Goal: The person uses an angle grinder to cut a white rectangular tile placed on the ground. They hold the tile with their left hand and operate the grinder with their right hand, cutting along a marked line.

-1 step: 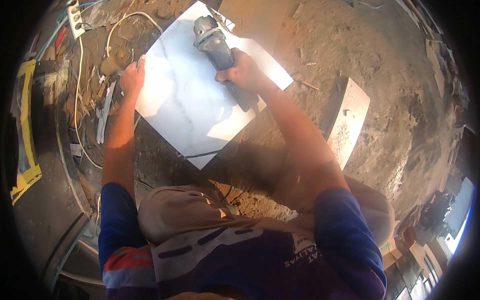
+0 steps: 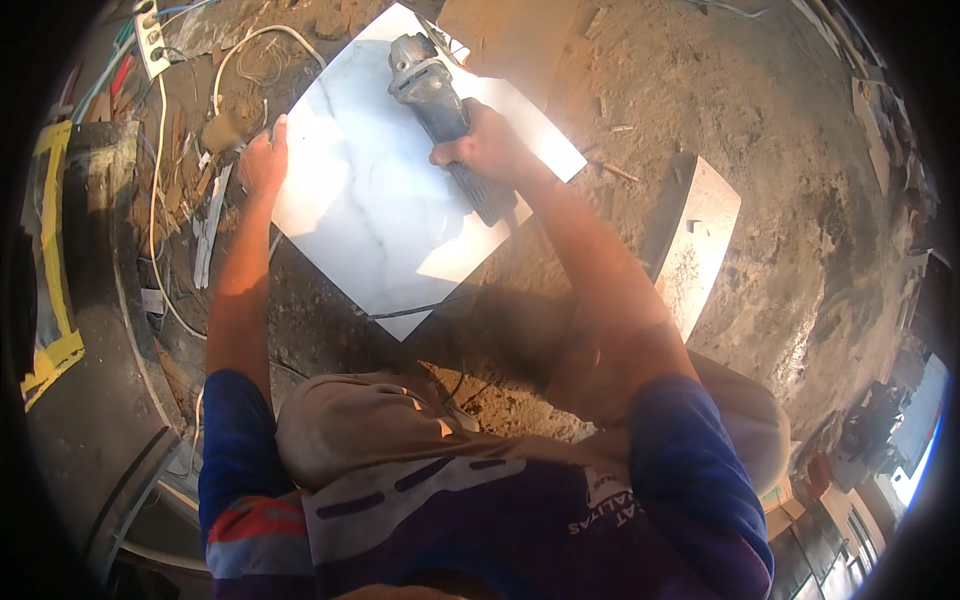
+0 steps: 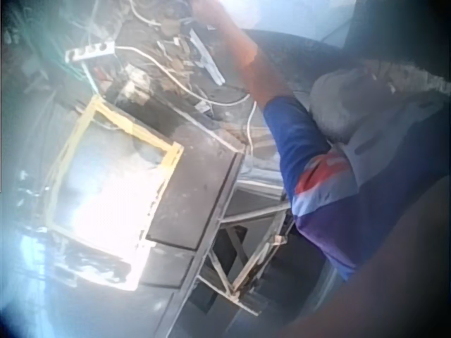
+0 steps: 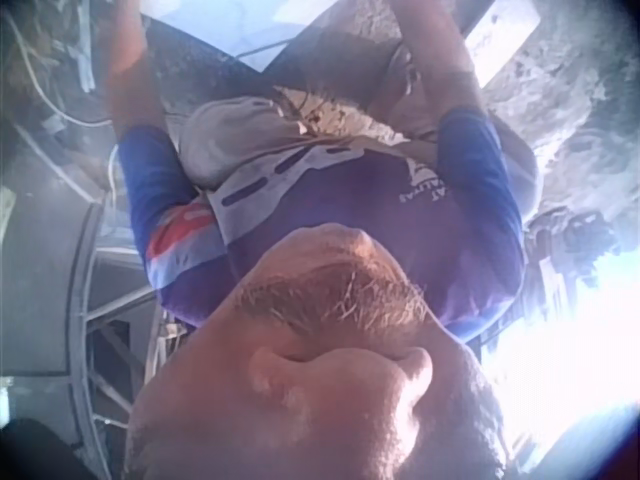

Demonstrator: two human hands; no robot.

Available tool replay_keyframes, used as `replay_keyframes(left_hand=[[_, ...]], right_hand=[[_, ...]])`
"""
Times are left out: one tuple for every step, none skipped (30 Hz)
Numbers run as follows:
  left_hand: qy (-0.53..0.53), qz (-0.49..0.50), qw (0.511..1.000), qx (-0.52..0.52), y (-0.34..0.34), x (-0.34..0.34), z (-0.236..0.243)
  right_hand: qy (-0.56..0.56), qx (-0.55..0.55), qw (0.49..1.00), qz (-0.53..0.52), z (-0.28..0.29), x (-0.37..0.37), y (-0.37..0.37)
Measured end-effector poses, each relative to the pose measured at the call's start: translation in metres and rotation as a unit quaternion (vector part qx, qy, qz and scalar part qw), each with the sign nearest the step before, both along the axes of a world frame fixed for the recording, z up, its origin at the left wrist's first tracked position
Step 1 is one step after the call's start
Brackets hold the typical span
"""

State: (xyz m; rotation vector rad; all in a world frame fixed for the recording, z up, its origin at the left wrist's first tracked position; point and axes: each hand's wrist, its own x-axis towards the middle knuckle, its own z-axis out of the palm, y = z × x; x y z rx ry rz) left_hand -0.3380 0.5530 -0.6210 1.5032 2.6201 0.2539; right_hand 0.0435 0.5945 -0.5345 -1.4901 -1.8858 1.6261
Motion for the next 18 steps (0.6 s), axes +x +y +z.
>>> replay_keyframes(left_hand=[[-0.004,0.028,1.000,-0.009,-0.004,-0.003,-0.003],[0.005,0.025,1.000,0.007,-0.006,-0.004,-0.005],[0.015,0.022,0.999,0.022,-0.007,-0.005,-0.007],[0.025,0.018,0.999,0.038,-0.008,-0.007,-0.008],[0.023,0.017,0.999,0.034,-0.007,-0.006,-0.009],[0.021,0.016,0.999,0.029,-0.006,-0.005,-0.008],[0.019,0.014,0.999,0.025,-0.005,-0.005,-0.008],[0.018,0.017,1.000,0.018,-0.004,-0.004,-0.007],[0.016,0.020,1.000,0.011,-0.003,-0.004,-0.006],[0.015,0.022,1.000,0.004,-0.002,-0.002,-0.006],[0.018,0.023,1.000,0.009,-0.003,-0.003,-0.007],[0.022,0.023,0.999,0.013,-0.003,-0.004,-0.008],[0.025,0.023,0.999,0.018,-0.003,-0.005,-0.009],[0.022,0.023,0.999,0.015,-0.003,-0.003,-0.008],[0.018,0.022,1.000,0.012,-0.003,-0.002,-0.007],[0.015,0.022,1.000,0.009,-0.003,-0.001,-0.006],[0.009,0.025,1.000,-0.004,-0.002,-0.001,-0.005],[0.003,0.027,0.999,-0.016,-0.002,-0.002,-0.004]], right_hand=[[0.003,-0.002,1.000,-0.002,-0.004,0.000,0.002],[0.006,-0.003,1.000,-0.004,-0.006,0.000,0.004],[0.026,-0.020,0.999,-0.006,-0.010,0.001,0.006],[0.046,-0.037,0.998,-0.008,-0.014,0.002,0.007],[0.062,-0.052,0.997,-0.011,-0.018,0.004,0.010],[0.050,-0.013,0.999,-0.008,-0.023,0.004,0.012],[0.060,-0.031,0.998,-0.007,-0.026,0.006,0.013],[0.071,-0.051,0.996,-0.005,-0.026,0.008,0.013],[0.082,-0.070,0.994,-0.004,-0.027,0.009,0.014],[0.087,-0.082,0.993,-0.004,-0.029,0.010,0.015],[0.091,-0.095,0.991,-0.006,-0.030,0.010,0.016],[0.096,-0.108,0.989,-0.007,-0.031,0.010,0.016],[0.090,-0.097,0.991,-0.004,-0.031,0.011,0.016],[0.082,-0.086,0.993,-0.002,-0.031,0.011,0.016],[0.074,-0.075,0.994,0.001,-0.030,0.012,0.016],[0.085,-0.076,0.993,0.000,-0.028,0.012,0.015],[0.096,-0.075,0.993,0.000,-0.022,0.010,0.013],[0.107,-0.074,0.991,0.000,-0.018,0.009,0.012]])
